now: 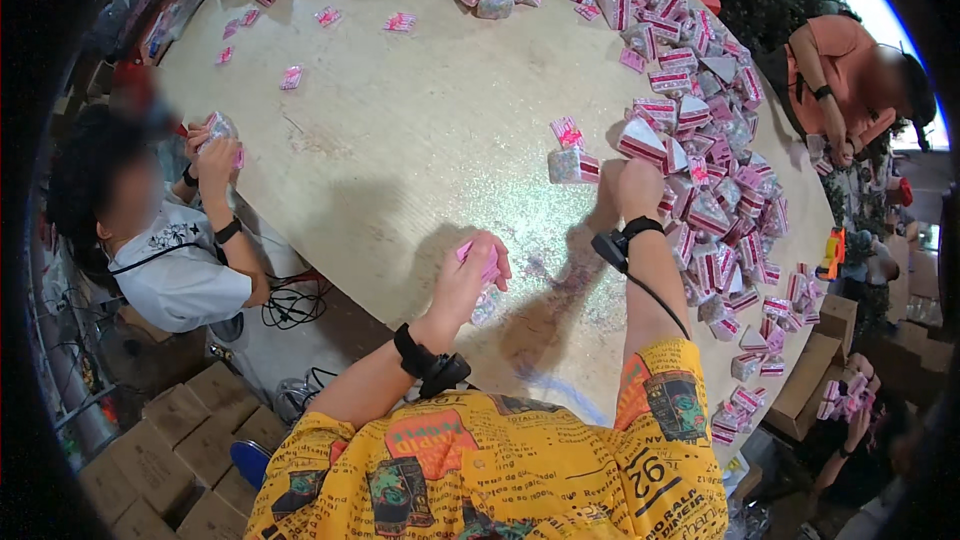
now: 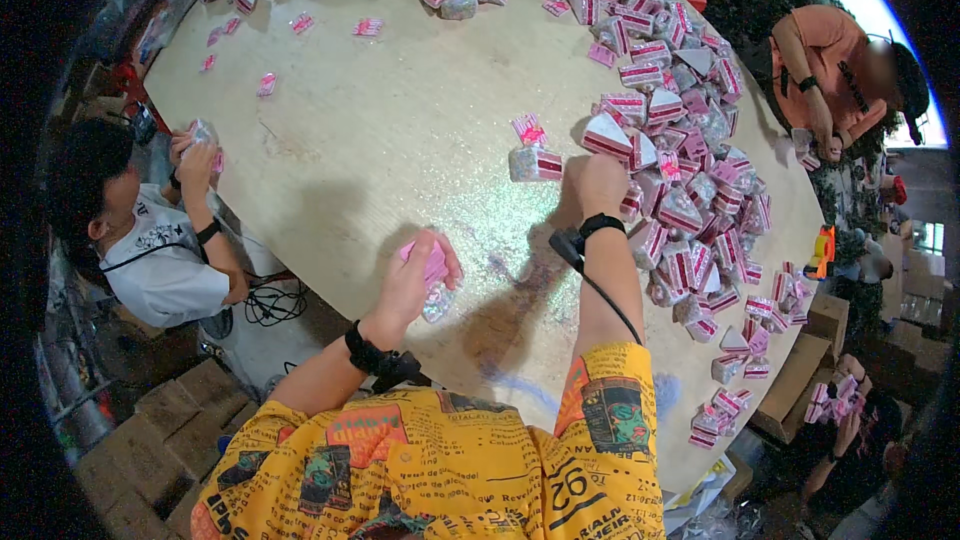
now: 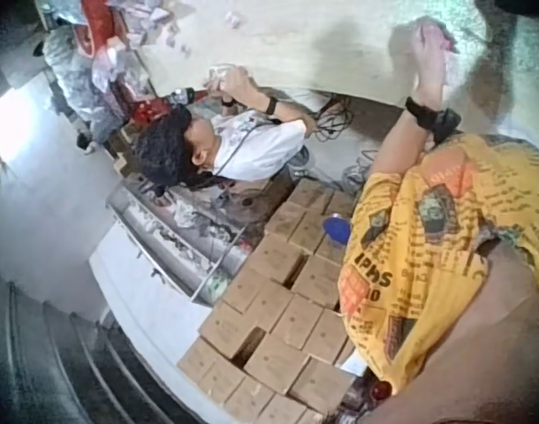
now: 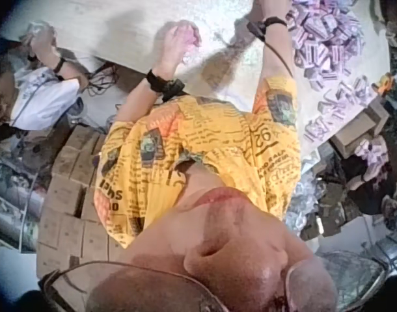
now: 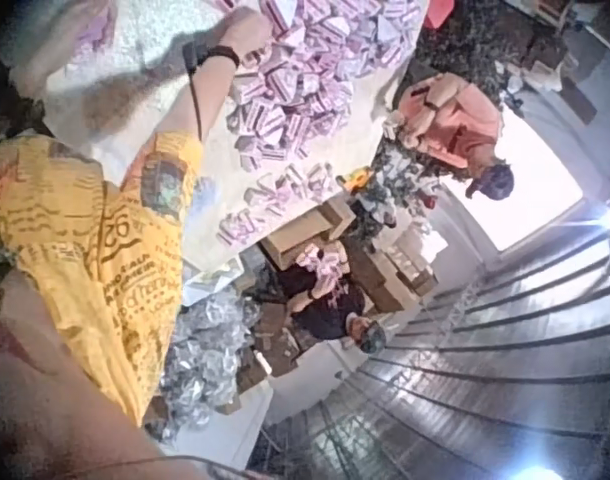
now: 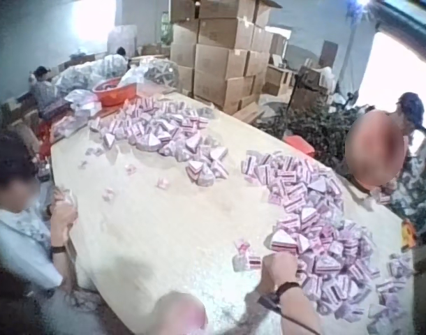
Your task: The person places small pink and white striped items into clear plastic bags, seals them, and stacks them on a table. Other people are also working at the same table, performing similar packaging tasks.
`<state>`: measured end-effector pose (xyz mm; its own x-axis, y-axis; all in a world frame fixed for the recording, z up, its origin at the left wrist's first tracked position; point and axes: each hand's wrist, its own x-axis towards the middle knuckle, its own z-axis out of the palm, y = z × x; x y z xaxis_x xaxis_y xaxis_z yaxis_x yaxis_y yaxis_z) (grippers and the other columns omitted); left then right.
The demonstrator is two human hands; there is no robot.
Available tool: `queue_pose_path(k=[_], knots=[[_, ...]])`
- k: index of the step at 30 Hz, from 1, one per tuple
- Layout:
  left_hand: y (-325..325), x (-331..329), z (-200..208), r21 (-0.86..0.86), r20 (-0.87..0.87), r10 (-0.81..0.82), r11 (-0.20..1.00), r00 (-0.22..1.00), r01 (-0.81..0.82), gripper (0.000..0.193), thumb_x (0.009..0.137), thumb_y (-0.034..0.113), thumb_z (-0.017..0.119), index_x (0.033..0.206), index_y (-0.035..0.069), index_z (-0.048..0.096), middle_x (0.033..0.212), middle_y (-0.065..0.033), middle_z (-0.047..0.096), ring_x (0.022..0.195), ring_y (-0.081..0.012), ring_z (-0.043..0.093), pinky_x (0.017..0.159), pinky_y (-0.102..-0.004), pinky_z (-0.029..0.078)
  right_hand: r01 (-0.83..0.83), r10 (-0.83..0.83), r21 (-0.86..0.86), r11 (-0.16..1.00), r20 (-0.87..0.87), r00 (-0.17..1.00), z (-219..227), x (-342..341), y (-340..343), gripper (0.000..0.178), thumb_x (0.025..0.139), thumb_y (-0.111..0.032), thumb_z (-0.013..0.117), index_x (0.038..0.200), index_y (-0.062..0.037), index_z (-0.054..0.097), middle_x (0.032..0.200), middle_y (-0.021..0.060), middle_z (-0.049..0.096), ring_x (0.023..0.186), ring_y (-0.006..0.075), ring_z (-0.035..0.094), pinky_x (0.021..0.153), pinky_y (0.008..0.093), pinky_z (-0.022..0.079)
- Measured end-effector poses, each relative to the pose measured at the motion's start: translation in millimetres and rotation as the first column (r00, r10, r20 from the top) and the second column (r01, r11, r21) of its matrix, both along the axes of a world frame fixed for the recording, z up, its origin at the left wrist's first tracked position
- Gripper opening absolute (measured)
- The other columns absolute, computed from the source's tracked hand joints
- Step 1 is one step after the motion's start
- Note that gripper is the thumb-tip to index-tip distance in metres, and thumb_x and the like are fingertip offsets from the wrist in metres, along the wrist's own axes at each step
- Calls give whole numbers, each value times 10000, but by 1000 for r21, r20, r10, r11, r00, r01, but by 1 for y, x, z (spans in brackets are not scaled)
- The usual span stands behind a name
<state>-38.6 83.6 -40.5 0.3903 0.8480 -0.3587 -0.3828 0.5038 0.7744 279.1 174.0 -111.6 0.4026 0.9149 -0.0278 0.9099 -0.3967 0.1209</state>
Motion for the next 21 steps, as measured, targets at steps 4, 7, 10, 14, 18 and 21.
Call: queue_pose_path(k=[4, 7, 10, 14, 18, 21], knots=[[9, 3, 0, 6, -55, -8, 1000, 998, 9, 315, 946, 294, 431, 869, 11, 545, 680, -59, 542, 564, -108, 510, 499, -236, 433, -310, 312, -52, 949, 253, 916, 54, 18, -31, 140, 774, -135, 552, 762, -35, 648, 781, 151, 632, 725, 302, 635, 650, 394, 523], [18, 6, 6, 73, -136, -38, 996, 990, 48, 330, 940, 305, 447, 869, 4, 562, 680, -44, 539, 563, -91, 504, 484, -219, 417, -225, 250, 414, 882, -7, 968, 87, 41, -65, 95, 747, -106, 585, 763, -12, 582, 772, 170, 595, 719, 334, 601, 628, 403, 486], [21, 11, 23, 151, -245, -67, 983, 967, 106, 330, 933, 307, 463, 891, 4, 584, 700, -24, 545, 593, -64, 490, 503, -203, 392, -244, 382, 474, 846, -220, 898, 155, 38, -97, 77, 751, -68, 570, 781, 4, 572, 769, 173, 582, 695, 343, 586, 605, 406, 462], [25, 24, 34, 361, -342, -104, 903, 934, 232, 264, 905, 254, 512, 931, 5, 593, 773, -21, 574, 649, -72, 494, 597, -208, 408, -356, 481, 364, 861, -351, 803, 224, 9, -133, 97, 733, -48, 578, 811, 10, 574, 765, 165, 575, 696, 337, 577, 612, 388, 456], [22, 43, 69, 498, -439, -156, 777, 885, 384, 261, 827, 225, 622, 999, 29, 597, 840, -6, 587, 753, -75, 517, 689, -229, 431, -498, 584, 309, 810, -490, 647, 256, -29, -157, 103, 717, -48, 588, 805, 2, 573, 764, 150, 575, 716, 327, 577, 632, 379, 465], [16, 61, 93, 508, -406, -377, 664, 832, 549, 369, 741, 215, 712, 1041, 38, 592, 891, -1, 596, 813, -71, 527, 726, -232, 437, -585, 661, 324, 743, -492, 567, 261, -51, -170, 107, 718, -45, 592, 810, -3, 561, 773, 144, 567, 719, 320, 574, 636, 382, 468]])
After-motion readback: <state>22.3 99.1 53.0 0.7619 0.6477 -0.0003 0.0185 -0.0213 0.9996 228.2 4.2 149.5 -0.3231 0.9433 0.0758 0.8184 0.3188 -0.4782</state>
